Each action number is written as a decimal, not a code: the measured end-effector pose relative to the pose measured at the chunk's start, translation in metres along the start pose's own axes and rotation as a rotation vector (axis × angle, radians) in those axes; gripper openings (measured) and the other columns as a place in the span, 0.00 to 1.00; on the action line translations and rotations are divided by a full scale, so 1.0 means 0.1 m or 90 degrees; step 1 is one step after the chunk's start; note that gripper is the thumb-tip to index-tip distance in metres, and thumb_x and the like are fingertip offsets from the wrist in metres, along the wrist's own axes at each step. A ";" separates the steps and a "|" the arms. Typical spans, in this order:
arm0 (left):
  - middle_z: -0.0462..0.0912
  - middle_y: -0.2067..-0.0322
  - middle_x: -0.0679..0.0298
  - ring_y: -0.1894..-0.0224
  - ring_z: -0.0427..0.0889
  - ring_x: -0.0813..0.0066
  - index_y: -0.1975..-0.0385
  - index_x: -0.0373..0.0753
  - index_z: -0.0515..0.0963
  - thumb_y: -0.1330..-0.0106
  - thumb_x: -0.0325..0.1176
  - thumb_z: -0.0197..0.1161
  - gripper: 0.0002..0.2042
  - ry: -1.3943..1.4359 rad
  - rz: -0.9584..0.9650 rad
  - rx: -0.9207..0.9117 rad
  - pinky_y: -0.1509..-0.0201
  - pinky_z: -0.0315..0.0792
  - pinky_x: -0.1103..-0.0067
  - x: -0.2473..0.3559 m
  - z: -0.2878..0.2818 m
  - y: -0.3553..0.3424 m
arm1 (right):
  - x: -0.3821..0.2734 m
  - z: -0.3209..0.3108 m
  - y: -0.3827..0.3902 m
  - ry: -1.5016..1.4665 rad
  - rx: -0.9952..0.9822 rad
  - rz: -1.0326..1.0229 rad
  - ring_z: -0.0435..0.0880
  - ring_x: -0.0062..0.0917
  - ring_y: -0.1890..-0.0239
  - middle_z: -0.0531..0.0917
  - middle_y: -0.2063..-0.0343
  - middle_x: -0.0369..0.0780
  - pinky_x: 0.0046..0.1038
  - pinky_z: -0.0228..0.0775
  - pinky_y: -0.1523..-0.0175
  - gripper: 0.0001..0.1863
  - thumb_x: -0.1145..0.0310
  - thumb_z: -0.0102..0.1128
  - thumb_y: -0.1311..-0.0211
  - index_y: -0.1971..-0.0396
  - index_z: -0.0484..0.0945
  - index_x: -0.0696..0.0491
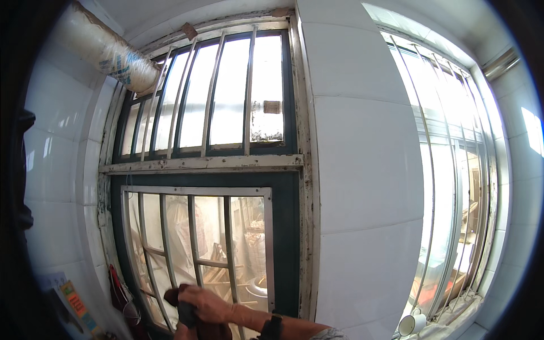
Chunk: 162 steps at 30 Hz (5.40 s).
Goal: The person cleans a window and its frame using a long-handled tool with a cloth, then wipes the frame and wall with a cloth by hand. They rinse the cloth in a red scoop at the sink and wring it out.
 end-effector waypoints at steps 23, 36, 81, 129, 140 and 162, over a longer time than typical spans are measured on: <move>0.69 0.45 0.53 0.44 0.70 0.61 0.37 0.38 0.54 0.31 0.50 0.41 0.28 0.752 -0.154 0.052 0.42 0.66 0.69 0.81 0.83 0.15 | -0.60 -0.56 1.12 0.094 -0.040 0.298 0.76 0.43 0.56 0.67 0.52 0.52 0.36 0.72 0.56 0.39 0.72 0.61 0.51 0.36 0.55 0.48; 0.71 0.49 0.58 0.51 0.71 0.65 0.38 0.39 0.58 0.41 0.67 0.38 0.40 0.510 -0.364 -0.028 0.46 0.66 0.71 -0.11 1.35 0.38 | -1.59 -0.58 4.37 0.060 0.283 0.774 0.80 0.39 0.70 0.79 0.72 0.49 0.32 0.73 0.66 0.10 0.75 0.56 0.52 0.67 0.77 0.58; 0.74 0.56 0.66 0.54 0.71 0.79 0.47 0.30 0.69 0.40 0.24 0.54 0.19 0.499 -0.546 0.088 0.47 0.65 0.83 -1.15 1.01 2.46 | -0.35 2.38 3.32 -0.761 -0.281 0.735 0.77 0.23 0.59 0.77 0.59 0.45 0.27 0.71 0.55 0.34 0.52 0.64 0.47 0.47 0.66 0.59; 0.79 0.65 0.43 0.60 0.77 0.49 0.68 0.29 0.78 0.40 0.36 0.58 0.14 -0.284 0.401 0.657 0.54 0.68 0.63 0.99 0.21 -3.25 | -0.69 -1.41 2.30 0.817 0.098 0.226 0.72 0.33 0.55 0.75 0.58 0.34 0.39 0.61 0.51 0.12 0.66 0.58 0.52 0.65 0.80 0.46; 0.73 0.56 0.52 0.55 0.73 0.49 0.66 0.32 0.77 0.55 0.30 0.60 0.14 -0.236 0.522 0.337 0.57 0.70 0.63 1.28 1.18 -2.77 | -0.71 -1.38 2.28 0.862 0.110 0.203 0.70 0.32 0.53 0.77 0.58 0.34 0.38 0.60 0.49 0.10 0.65 0.57 0.49 0.66 0.81 0.47; 0.73 0.58 0.54 0.57 0.74 0.49 0.58 0.43 0.76 0.58 0.25 0.62 0.21 -0.265 0.423 0.138 0.65 0.73 0.63 0.57 1.38 -2.30 | -0.66 -1.34 2.46 0.862 0.114 0.264 0.63 0.29 0.45 0.75 0.56 0.29 0.39 0.50 0.44 0.11 0.70 0.55 0.59 0.72 0.79 0.41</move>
Point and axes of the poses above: each hand's wrist, its own y-axis away from the middle knuckle, its own z-axis out of the palm, x = y × z, the point moved 7 cm from there along -y, towards the middle knuckle
